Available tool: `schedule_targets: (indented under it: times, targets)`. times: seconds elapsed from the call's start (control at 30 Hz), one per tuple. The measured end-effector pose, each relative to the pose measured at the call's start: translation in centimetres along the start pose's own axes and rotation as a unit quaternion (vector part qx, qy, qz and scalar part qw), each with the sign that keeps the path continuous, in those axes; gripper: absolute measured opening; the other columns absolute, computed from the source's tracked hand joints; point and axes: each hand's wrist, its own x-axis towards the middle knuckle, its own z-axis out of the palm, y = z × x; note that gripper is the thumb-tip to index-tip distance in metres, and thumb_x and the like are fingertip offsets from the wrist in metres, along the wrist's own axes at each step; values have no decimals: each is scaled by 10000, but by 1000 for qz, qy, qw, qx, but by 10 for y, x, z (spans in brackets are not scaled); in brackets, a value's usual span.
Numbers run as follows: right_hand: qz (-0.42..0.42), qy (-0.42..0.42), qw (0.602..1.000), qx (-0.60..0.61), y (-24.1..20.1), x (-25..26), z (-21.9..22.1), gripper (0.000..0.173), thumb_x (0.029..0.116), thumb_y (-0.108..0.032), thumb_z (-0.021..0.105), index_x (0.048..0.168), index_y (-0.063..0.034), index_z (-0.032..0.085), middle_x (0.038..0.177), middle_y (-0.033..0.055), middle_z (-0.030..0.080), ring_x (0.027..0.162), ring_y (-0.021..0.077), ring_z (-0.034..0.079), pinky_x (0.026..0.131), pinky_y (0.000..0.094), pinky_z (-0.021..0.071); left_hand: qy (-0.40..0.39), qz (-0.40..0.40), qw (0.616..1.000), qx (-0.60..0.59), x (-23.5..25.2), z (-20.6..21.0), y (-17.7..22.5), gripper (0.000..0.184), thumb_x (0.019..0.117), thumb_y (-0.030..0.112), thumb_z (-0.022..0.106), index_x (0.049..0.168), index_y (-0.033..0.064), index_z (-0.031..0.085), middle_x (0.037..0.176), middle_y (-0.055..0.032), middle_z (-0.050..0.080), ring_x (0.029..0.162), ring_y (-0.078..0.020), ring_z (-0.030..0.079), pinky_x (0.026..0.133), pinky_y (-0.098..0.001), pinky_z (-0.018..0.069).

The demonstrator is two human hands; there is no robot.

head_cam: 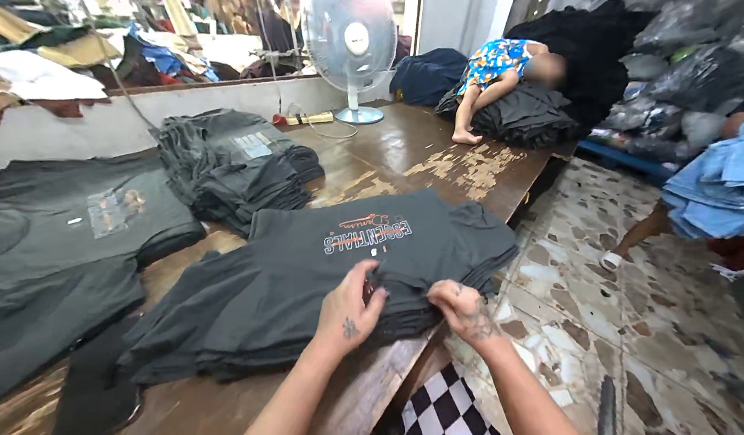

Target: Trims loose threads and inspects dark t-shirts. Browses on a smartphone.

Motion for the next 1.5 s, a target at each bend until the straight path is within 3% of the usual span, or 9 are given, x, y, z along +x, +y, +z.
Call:
schedule_targets:
  times: [0.6,0.7,0.83,0.97,1.1,1.23,1.33,1.4,1.5]
  targets:
    - [67,-67,995,36,-13,-7,-21,144,978,-33,565,997,46,684,894,178,723,795,281,736,726,408,607,44,245,966,74,-9,57,2,331,879,134,661,1196,107,752,985,-116,737,768,-291,737,598,-492,594]
    - [30,-46,992,116,-14,-25,-24,113,912,-56,649,885,25,723,871,136,712,821,186,706,790,303,588,116,193,973,56,-11,37,2,361,873,161,635,1206,53,724,976,-147,712,745,-294,714,591,-489,585]
    - [-37,-92,975,197,-32,-36,-19,430,909,-323,736,645,-4,620,624,88,607,593,122,603,562,245,493,151,-11,988,8,-10,-26,-6,370,1067,258,460,1123,-46,663,883,-169,683,754,-280,665,673,-491,541]
    - [-78,-51,980,178,-49,-4,4,386,1021,-269,580,750,-12,676,720,102,653,703,187,665,668,313,560,-100,-262,957,71,-23,-43,-17,596,1004,523,561,1090,-52,697,1024,-312,679,1015,-512,647,868,-743,460]
    - [-60,-90,975,195,-61,29,55,160,934,-77,651,1009,35,738,1143,212,726,1135,356,686,1038,459,521,-81,-286,954,45,-35,-41,-11,313,1034,233,526,1032,-50,659,900,-220,658,826,-366,646,770,-584,500]
    - [-48,-75,986,140,-57,21,93,405,985,-316,611,736,-7,688,836,163,729,885,328,719,846,474,555,165,-220,947,-165,-58,-38,-22,140,989,114,561,877,40,600,629,47,568,502,-41,560,503,-227,507]
    - [17,-137,981,134,-67,36,86,431,987,-383,610,945,32,715,846,170,711,841,338,703,795,514,543,189,-199,874,-402,-67,-28,-35,208,959,-16,513,816,132,538,554,104,582,436,-9,558,434,-182,501]
    - [-2,-143,982,123,-70,44,92,333,988,-275,627,1082,27,734,893,157,746,844,328,733,799,506,575,176,-198,852,-452,-67,-27,-41,248,938,-40,489,786,152,524,551,98,580,438,-16,557,439,-184,504]
    - [-46,-69,981,178,-60,36,101,189,972,-48,549,913,26,713,840,147,736,794,269,731,763,402,588,165,-203,842,-471,-65,-28,-47,249,932,-38,462,784,158,505,554,98,573,437,-18,559,439,-184,510]
